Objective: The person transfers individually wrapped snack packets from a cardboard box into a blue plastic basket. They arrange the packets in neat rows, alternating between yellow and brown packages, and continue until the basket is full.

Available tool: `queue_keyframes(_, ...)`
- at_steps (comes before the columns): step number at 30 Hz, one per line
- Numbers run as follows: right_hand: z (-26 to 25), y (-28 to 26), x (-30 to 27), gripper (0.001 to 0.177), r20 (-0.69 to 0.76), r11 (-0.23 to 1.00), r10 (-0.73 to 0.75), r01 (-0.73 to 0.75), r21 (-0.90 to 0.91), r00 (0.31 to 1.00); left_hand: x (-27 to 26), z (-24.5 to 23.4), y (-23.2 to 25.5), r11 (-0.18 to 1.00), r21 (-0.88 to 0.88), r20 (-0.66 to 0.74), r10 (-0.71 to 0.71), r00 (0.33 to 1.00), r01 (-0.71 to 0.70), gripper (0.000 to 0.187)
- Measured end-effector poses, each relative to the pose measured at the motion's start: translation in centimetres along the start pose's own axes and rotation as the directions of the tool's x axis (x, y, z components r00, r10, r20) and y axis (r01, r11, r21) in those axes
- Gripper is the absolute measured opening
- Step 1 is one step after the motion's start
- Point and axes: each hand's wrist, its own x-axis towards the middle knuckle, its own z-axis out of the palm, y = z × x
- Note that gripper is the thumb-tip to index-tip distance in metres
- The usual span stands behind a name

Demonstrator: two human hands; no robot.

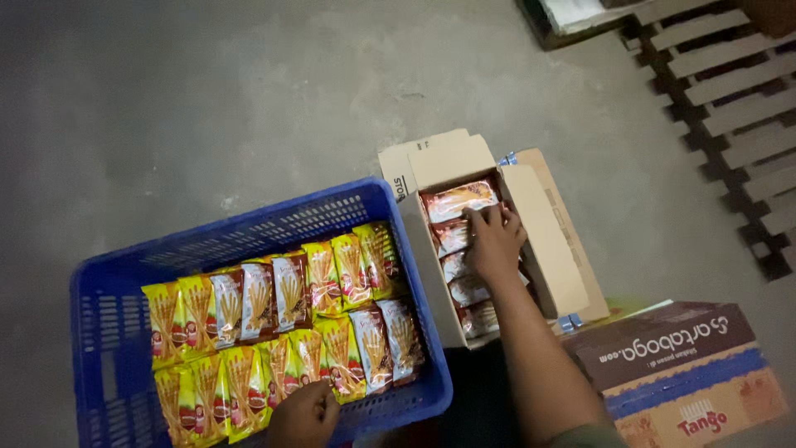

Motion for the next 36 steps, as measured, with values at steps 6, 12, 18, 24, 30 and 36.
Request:
queue_keyframes(6,-1.8,0.5,-0.6,0.046,-0.146,0.999,0.034,-0.038,-0.027,0.989,-0.8,-1.3,1.4,1.000,-0.003,-0.070,0.028,0.997,-0.028,0.024)
queue_keyframes(12,-1.9,0.2,-1.7,0.056,-0.436,0.990,0.050,0.012,0.138,0.898,-0.6,-1.9,1.5,0.990,-0.038,-0.073,0.134,0.988,-0.137,0.017)
queue_keyframes(18,-8.3,-7.9,-8.8,0.055,0.012,0.838,0.152,-0.135,0.528,0.988,-0.8,-2.6,1.7,0.976,-0.119,-0.028,0.177,0.984,-0.180,0.011)
queue_keyframes(24,-8.0,-13.3,-16.7,0.065,0.244,0.791,-0.032,-0.125,0.599,0.969,-3.5,-4.4,2.3,0.903,-0.209,-0.054,0.373,0.926,-0.376,0.030)
queue_keyframes(30,-9.0,-16.5,-22.3,0.074,0.309,0.835,-0.215,0.011,0.550,0.927,-4.7,-3.8,1.7,0.745,-0.497,-0.186,0.410,0.893,-0.445,0.037)
queue_keyframes(36,-8.7,-19.9,-25.2,0.067,0.362,0.788,-0.366,0.078,0.611,0.857,-2.5,2.3,1.1,0.276,-0.928,-0.170,0.288,0.942,-0.252,0.035)
